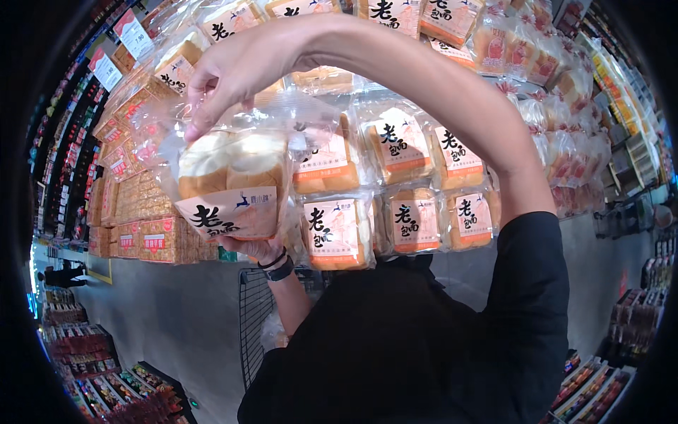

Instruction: Selecting various packages of bread from a supermarket display and placing them into a shopping cart.

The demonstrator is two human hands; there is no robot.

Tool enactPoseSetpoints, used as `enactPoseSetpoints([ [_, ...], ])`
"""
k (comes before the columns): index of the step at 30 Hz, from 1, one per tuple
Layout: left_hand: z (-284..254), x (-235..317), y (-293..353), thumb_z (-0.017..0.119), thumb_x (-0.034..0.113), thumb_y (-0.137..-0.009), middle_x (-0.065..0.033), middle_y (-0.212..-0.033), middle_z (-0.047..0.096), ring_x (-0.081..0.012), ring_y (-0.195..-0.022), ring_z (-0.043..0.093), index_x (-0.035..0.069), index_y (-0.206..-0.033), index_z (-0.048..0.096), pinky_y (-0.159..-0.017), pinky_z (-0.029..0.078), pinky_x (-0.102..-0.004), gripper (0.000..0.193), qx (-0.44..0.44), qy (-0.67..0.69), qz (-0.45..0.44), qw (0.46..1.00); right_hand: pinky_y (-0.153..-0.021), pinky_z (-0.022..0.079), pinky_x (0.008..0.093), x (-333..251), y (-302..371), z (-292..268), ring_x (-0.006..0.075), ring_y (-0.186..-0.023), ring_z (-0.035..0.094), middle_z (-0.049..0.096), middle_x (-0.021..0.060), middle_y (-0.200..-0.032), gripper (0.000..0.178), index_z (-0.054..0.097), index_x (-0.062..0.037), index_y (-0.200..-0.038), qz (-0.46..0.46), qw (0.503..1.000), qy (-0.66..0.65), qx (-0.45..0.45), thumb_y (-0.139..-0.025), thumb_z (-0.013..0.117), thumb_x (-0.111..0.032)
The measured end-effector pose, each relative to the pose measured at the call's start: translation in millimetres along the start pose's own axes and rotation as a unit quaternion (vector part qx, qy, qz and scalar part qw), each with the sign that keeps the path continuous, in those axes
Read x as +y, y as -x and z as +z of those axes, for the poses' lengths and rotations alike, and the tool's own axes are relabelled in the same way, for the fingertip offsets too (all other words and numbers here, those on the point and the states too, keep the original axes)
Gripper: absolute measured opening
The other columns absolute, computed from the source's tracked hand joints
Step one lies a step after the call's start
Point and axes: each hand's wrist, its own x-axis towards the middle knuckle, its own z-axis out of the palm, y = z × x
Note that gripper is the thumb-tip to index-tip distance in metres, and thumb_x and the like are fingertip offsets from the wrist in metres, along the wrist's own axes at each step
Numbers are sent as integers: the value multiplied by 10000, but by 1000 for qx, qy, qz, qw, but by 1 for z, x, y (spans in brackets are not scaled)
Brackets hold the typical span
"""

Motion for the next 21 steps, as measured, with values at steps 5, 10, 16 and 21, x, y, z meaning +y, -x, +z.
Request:
enactPoseSetpoints([
  [5, -13, 11, -6, 764, 673, -799, -51, -1493, 533, -294, -1348, 531, 161, -1506, 474, -1145, 446, -529, 920, -5, -1, -16, 1000, -756, 523, 366, -5, -18, -1, 154, -841, 639, 636, 48, -860, 416, 687, -25, -1076, 1, 999, 35, 26, -941, 732, -416],
  [10, 9, 29, -24, 620, 575, -972, -59, -1547, 453, -263, -1419, 448, 150, -1568, 358, -1195, 373, -473, 778, -14, -54, -47, 997, -677, 455, 457, -2, -44, 8, 254, -728, 633, 610, 182, -770, 264, 484, 12, -806, -68, 963, 213, 150, -922, 678, -124],
  [16, -3, 48, -51, 564, 508, -1030, -64, -1551, 461, -249, -1425, 442, 148, -1541, 407, -1202, 351, -463, 645, -2, -30, -119, 992, -696, 537, 375, 70, -131, 19, 181, -756, 707, 679, 81, -827, 341, 651, -38, -1151, 22, 967, 217, 131, -976, 687, -328],
  [21, -12, 40, -62, 578, 442, -1030, -46, -1451, 555, -229, -1365, 481, 145, -1410, 547, -1159, 325, -527, 483, -11, 18, -215, 976, -694, 578, 353, 153, -183, 19, 196, -719, 724, 738, 116, -979, 299, 624, -57, -1294, 129, 965, 206, 94, -1060, 527, -216],
])
